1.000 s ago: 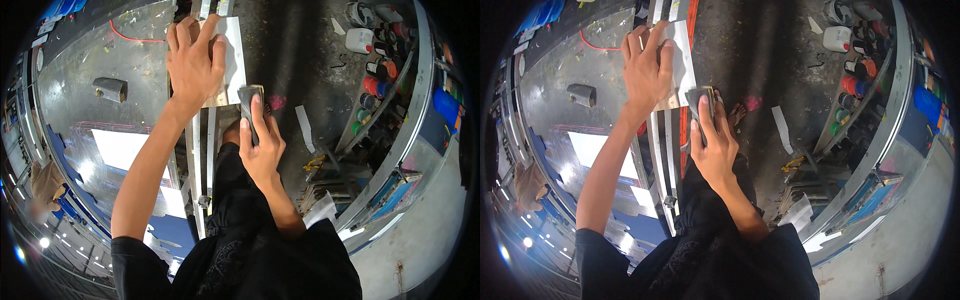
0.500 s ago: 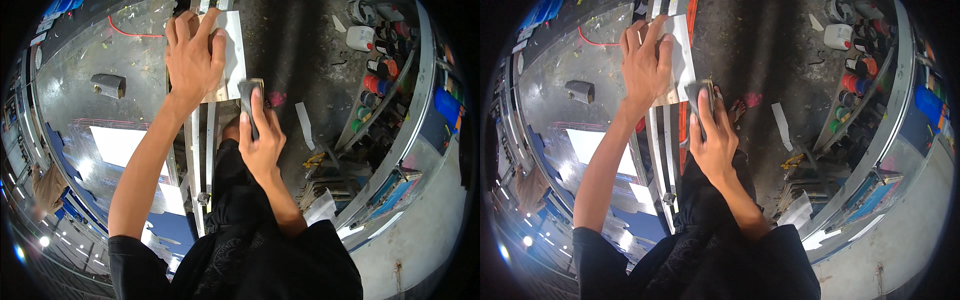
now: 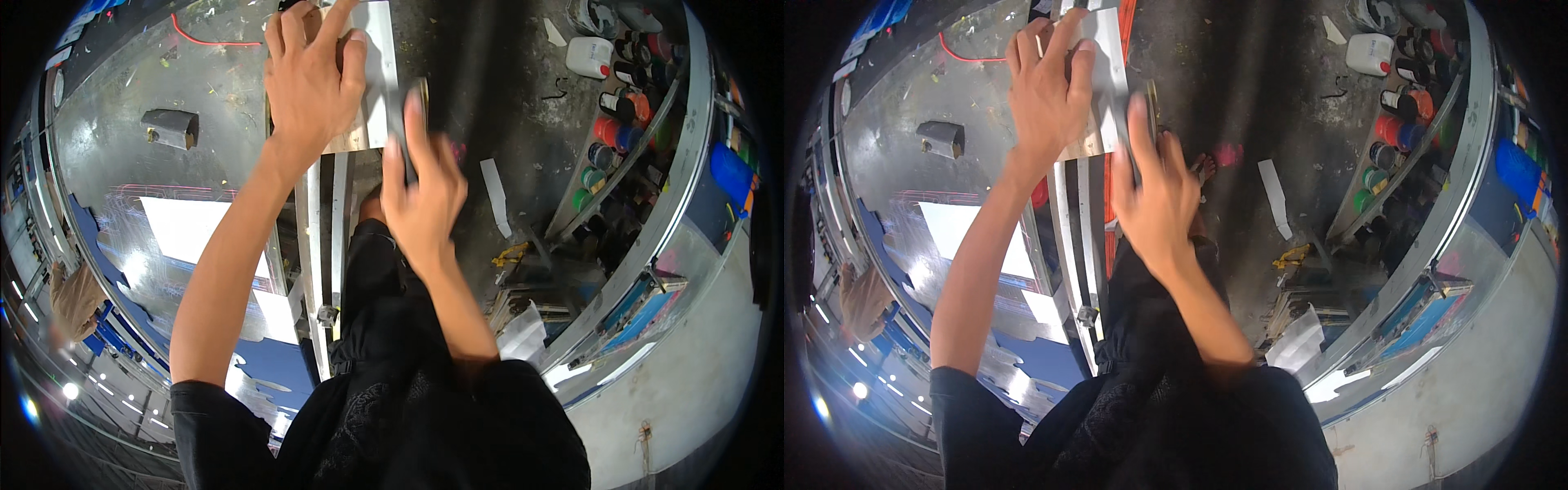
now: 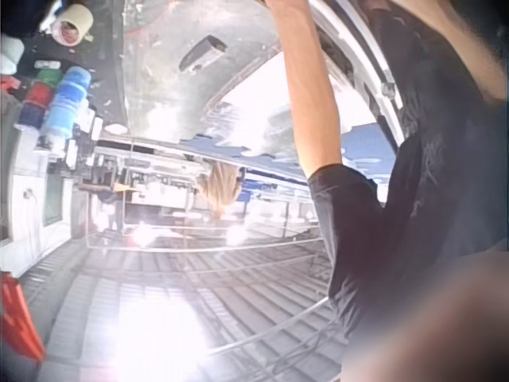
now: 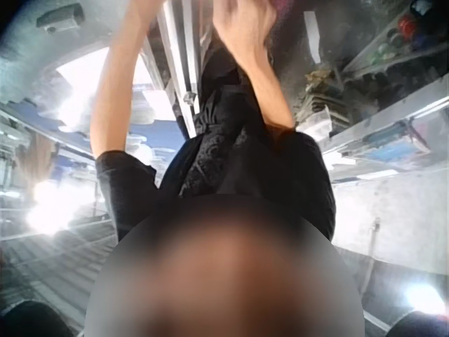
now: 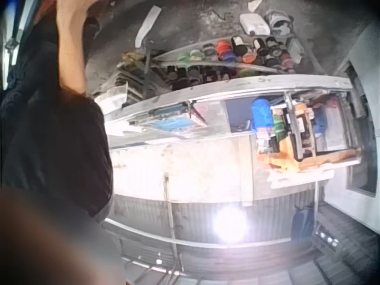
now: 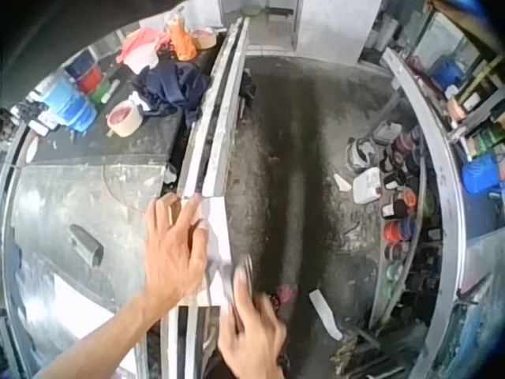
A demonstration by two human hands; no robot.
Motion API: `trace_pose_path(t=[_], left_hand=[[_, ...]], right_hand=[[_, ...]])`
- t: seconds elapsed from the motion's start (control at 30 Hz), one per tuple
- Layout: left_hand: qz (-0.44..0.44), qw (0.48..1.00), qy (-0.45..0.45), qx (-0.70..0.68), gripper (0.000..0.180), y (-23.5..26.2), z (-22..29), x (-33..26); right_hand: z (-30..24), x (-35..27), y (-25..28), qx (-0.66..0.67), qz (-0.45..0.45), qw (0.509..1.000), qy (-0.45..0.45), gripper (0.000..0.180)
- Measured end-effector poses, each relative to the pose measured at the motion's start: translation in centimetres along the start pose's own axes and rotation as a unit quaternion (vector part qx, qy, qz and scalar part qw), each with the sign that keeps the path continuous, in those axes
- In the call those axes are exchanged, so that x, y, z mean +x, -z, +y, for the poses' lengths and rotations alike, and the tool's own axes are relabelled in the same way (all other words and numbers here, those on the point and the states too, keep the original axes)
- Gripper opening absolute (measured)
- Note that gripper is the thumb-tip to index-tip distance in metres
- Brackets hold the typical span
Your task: The person arranges blue fabric pieces on a conveyor table, then sands a wooden block and applies glue to a screen printing frame. The person handles a white cloth and various tools during the process.
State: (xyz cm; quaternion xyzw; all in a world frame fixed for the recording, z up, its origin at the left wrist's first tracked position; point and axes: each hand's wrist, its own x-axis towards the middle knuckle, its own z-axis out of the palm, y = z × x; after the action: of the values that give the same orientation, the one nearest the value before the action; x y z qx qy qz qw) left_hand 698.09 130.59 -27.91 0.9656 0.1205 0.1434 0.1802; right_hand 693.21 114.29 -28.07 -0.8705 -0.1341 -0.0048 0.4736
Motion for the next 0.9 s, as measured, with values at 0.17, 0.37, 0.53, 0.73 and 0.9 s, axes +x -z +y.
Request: trace_pose_path(t=[0.17,0.37,0.53,0.73,0.9], left_hand=[[-0.002,0.999,-0.034,-0.003,0.037,1.0,1.5,1.8],[-0.001,1.000,-0.006,0.004,0.038,-0.2,0.1,0.7],[0.006,1.000,-0.012,-0.013,0.038,-0.4,0.2,0.9],[-0.002,1.000,-0.012,-0.021,0.039,0.9,1.4,1.7],[0.002,1.000,-0.008,0.008,0.040,-0.2,0.1,0.3]], right_hand=[[-0.9,14.7,-2.9,-0.015,0.061,0.998,0.004,0.040],[0.8,-2.0,0.5,-0.013,-0.012,1.000,0.013,0.053],[0.5,6.8,-1.7,-0.017,0.021,0.999,0.040,0.047],[0.7,9.1,-2.7,-0.034,0.046,0.997,0.050,0.040],[0.5,-0.6,0.4,-0.020,-0.004,1.000,0.018,0.053]])
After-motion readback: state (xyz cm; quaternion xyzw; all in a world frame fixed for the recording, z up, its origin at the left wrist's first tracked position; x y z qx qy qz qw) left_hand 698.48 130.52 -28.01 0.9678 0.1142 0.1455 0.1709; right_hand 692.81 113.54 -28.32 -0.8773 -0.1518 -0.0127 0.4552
